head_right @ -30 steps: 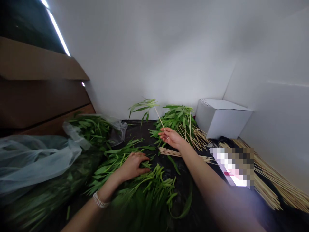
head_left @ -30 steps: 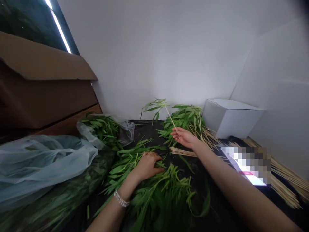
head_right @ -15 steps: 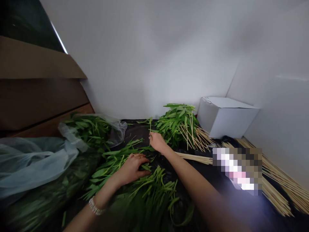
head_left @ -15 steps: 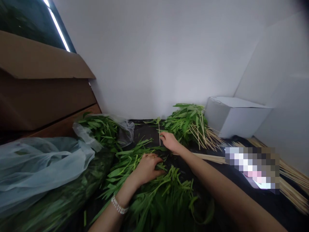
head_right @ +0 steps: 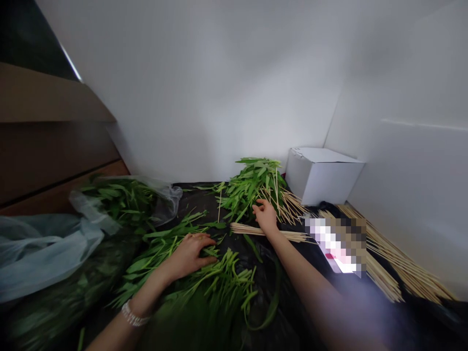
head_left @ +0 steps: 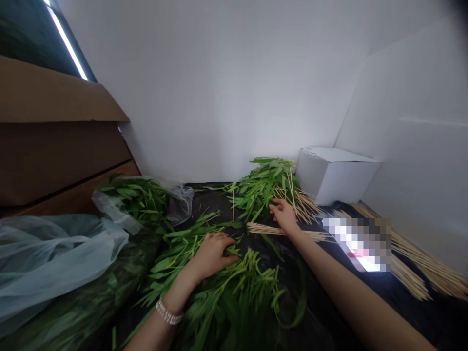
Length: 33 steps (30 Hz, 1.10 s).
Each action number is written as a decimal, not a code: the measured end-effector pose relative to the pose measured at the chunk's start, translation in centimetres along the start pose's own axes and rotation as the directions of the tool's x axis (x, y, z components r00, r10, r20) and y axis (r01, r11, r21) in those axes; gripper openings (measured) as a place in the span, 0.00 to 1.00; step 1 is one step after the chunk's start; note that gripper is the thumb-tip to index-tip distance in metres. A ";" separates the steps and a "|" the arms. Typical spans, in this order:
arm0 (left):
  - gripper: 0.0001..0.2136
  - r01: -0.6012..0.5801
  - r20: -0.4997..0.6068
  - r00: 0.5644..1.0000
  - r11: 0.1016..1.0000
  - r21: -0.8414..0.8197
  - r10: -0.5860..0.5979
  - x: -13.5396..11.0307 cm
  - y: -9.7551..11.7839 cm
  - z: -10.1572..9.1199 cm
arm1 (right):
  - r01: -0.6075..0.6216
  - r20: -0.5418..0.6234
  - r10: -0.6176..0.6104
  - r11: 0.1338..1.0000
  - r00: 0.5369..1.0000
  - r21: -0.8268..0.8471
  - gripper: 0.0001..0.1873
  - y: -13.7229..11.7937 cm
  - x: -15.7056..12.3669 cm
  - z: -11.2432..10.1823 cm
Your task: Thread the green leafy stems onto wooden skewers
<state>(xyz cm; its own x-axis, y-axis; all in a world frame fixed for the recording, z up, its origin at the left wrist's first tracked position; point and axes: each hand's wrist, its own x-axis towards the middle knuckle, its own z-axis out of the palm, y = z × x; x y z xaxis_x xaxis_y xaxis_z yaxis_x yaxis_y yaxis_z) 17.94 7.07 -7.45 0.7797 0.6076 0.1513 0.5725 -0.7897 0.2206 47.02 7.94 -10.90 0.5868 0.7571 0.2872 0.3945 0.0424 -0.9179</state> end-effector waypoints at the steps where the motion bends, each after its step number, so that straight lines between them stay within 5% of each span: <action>1: 0.18 -0.001 0.002 1.000 1.000 -0.001 0.001 0.0 0.0 0.0 | 0.000 -0.017 0.000 1.000 1.000 0.012 0.22 -0.2 0.3 0.3; 6: 0.18 -0.007 0.003 1.000 1.000 -0.002 0.007 -0.1 0.0 0.0 | 0.014 -0.046 -0.011 0.998 0.999 0.064 0.18 -1.4 1.5 0.8; 11: 0.18 -0.026 -0.042 0.999 0.999 -0.044 0.025 -0.1 -0.2 0.1 | 0.029 0.026 -0.034 0.985 0.999 0.168 0.17 -3.2 0.0 -1.1; 14: 0.14 -0.051 -0.158 0.987 0.980 -0.192 0.021 0.2 -0.3 -0.4 | -0.047 0.138 -0.009 0.917 0.990 0.396 0.17 -4.9 -1.5 -2.3; 18: 0.11 -0.082 -0.436 0.893 0.916 -0.394 -0.108 0.7 -0.4 -1.4 | -0.146 0.249 -0.010 0.787 0.968 0.600 0.17 -7.5 -3.0 -2.5; 21: 0.09 -0.085 -0.535 0.816 0.870 -0.485 -0.219 0.8 -0.3 -1.6 | -0.093 0.283 -0.096 0.805 0.954 0.585 0.16 -8.8 -3.9 -1.7; 25: 0.10 -0.096 -0.531 0.782 0.778 -0.621 -0.326 0.8 0.2 -1.3 | 0.025 0.369 -0.188 0.914 0.910 0.406 0.14 -9.7 -5.6 0.3; 33: 0.15 -0.109 -0.379 0.827 0.542 -0.833 -0.416 1.0 0.9 -1.3 | 0.022 0.507 -0.223 0.928 0.833 0.371 0.09 -10.2 -9.0 3.6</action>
<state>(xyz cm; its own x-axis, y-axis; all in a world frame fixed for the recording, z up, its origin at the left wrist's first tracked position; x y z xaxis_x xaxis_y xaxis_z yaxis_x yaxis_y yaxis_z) 18.88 7.05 -5.81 0.3104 0.8631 0.3984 0.0135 -0.4230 0.9060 35.22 3.03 -5.08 0.0428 0.9515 0.3047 0.1168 0.2982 -0.9473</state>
